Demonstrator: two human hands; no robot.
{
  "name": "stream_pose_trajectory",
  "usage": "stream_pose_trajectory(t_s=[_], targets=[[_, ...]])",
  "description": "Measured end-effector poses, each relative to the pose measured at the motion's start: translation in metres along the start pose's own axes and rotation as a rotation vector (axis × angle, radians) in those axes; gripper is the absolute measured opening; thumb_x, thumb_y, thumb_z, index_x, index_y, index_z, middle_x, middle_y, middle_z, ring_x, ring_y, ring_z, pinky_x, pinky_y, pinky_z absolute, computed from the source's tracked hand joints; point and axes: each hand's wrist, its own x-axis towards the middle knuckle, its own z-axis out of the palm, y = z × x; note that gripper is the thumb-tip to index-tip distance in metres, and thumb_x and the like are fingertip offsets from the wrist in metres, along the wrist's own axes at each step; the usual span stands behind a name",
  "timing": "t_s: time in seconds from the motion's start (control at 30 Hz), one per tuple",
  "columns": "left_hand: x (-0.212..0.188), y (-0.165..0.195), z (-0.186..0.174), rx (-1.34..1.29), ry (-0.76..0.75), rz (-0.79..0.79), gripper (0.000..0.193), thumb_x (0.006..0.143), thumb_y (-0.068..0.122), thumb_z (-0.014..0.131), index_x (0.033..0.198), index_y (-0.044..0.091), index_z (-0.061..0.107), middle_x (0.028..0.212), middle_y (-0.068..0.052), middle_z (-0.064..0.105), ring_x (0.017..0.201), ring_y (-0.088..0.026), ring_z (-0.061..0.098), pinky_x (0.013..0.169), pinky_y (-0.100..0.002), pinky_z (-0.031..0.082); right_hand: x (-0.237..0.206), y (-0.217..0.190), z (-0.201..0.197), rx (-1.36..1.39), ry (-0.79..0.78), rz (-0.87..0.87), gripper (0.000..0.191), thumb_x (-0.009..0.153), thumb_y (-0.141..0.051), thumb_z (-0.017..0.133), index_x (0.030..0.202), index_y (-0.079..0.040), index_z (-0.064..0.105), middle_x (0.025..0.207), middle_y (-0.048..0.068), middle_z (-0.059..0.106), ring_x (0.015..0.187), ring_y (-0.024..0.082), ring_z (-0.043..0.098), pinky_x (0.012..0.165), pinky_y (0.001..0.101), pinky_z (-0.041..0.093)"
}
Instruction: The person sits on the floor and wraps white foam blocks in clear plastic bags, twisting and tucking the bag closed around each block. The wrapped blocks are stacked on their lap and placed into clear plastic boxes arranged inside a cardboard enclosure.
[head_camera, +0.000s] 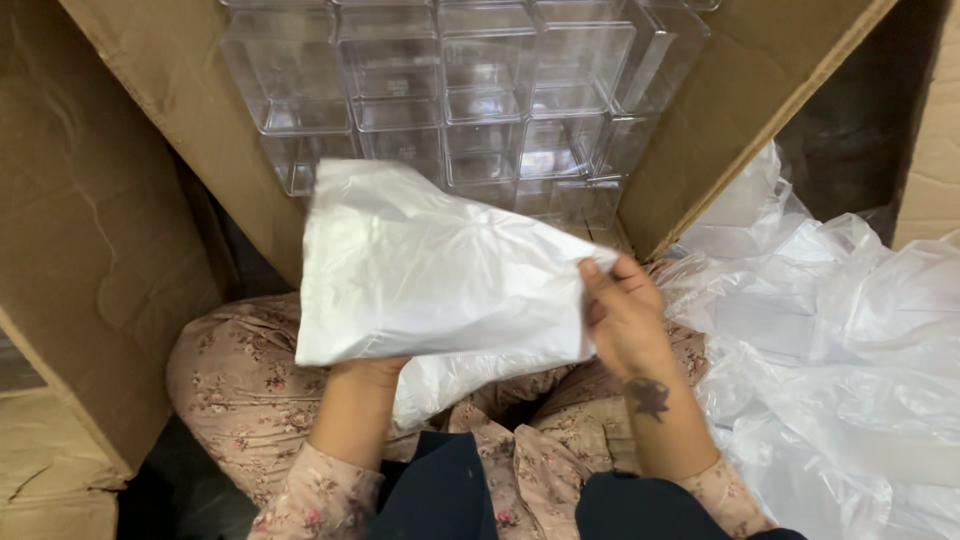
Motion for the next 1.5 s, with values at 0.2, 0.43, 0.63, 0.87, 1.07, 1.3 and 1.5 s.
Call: stream_pose_trajectory(t_s=[0.2,0.43,0.63,0.87,1.07,1.3,1.5], targets=[[-0.006,0.014,0.004,-0.133,-0.069,-0.004,0.078,0.095,0.064,0.052,0.146,0.005,0.05,0.147,-0.019,0.054,0.131,-0.035,0.057,0.11,-0.05,0.047,0.01,-0.037,-0.02,-0.081,0.107,-0.094,0.016,0.096,-0.006,0.072,0.11,-0.002,0.068,0.102,0.01,0.075,0.086,0.016,0.069,0.079,0.0293,0.056],[-0.012,0.059,0.029,0.519,0.102,0.015,0.079,0.093,0.065,0.054,0.142,0.004,0.055,0.147,-0.021,0.057,0.133,-0.037,0.055,0.115,-0.053,0.04,0.001,-0.078,-0.037,-0.213,0.165,-0.265,0.02,0.099,-0.007,0.07,0.117,0.002,0.066,0.106,0.009,0.073,0.093,0.014,0.07,0.089,0.0275,0.057],[-0.034,0.091,0.068,2.102,0.184,-0.247,0.084,0.086,0.06,0.067,0.147,0.005,0.05,0.151,-0.021,0.05,0.137,-0.037,0.049,0.114,-0.051,0.038,-0.009,-0.086,-0.041,-0.367,0.035,-0.262,0.017,0.098,-0.004,0.069,0.113,0.002,0.067,0.105,0.006,0.072,0.093,0.011,0.067,0.087,0.0255,0.055],[0.019,0.004,0.123,1.626,-0.706,0.071,0.1,0.077,0.053,0.084,0.154,0.003,0.043,0.156,-0.022,0.043,0.142,-0.038,0.042,0.113,-0.048,0.036,-0.022,-0.098,-0.026,-0.885,-0.373,-0.089,0.008,0.094,-0.006,0.071,0.097,0.001,0.073,0.086,0.005,0.074,0.074,0.01,0.065,0.063,0.0248,0.052],[0.036,-0.059,0.114,1.213,-0.797,-0.28,0.062,0.08,0.04,0.083,0.127,0.004,0.062,0.115,-0.012,0.071,0.109,-0.022,0.067,0.094,-0.034,0.053,-0.034,-0.114,-0.009,-0.841,-0.526,-0.061,0.029,0.092,-0.009,0.068,0.12,-0.002,0.065,0.102,0.002,0.071,0.092,0.007,0.067,0.077,0.023,0.055],[0.019,-0.064,0.092,1.074,-0.432,-0.149,0.035,0.098,0.031,0.067,0.119,0.004,0.074,0.102,-0.003,0.077,0.093,-0.009,0.068,0.084,-0.027,0.055,-0.034,-0.1,-0.008,-0.544,-0.331,-0.14,0.058,0.092,-0.019,0.077,0.143,0.0,0.056,0.12,0.008,0.067,0.103,0.015,0.062,0.089,0.0254,0.051],[0.007,-0.074,0.087,0.757,-0.302,-0.057,0.041,0.102,0.035,0.059,0.131,0.006,0.064,0.112,-0.001,0.072,0.104,-0.008,0.067,0.092,-0.026,0.054,-0.026,-0.039,0.002,-0.389,-0.502,-0.109,0.098,0.072,-0.032,0.091,0.151,-0.009,0.038,0.126,0.005,0.063,0.11,0.016,0.064,0.092,0.0301,0.056]])
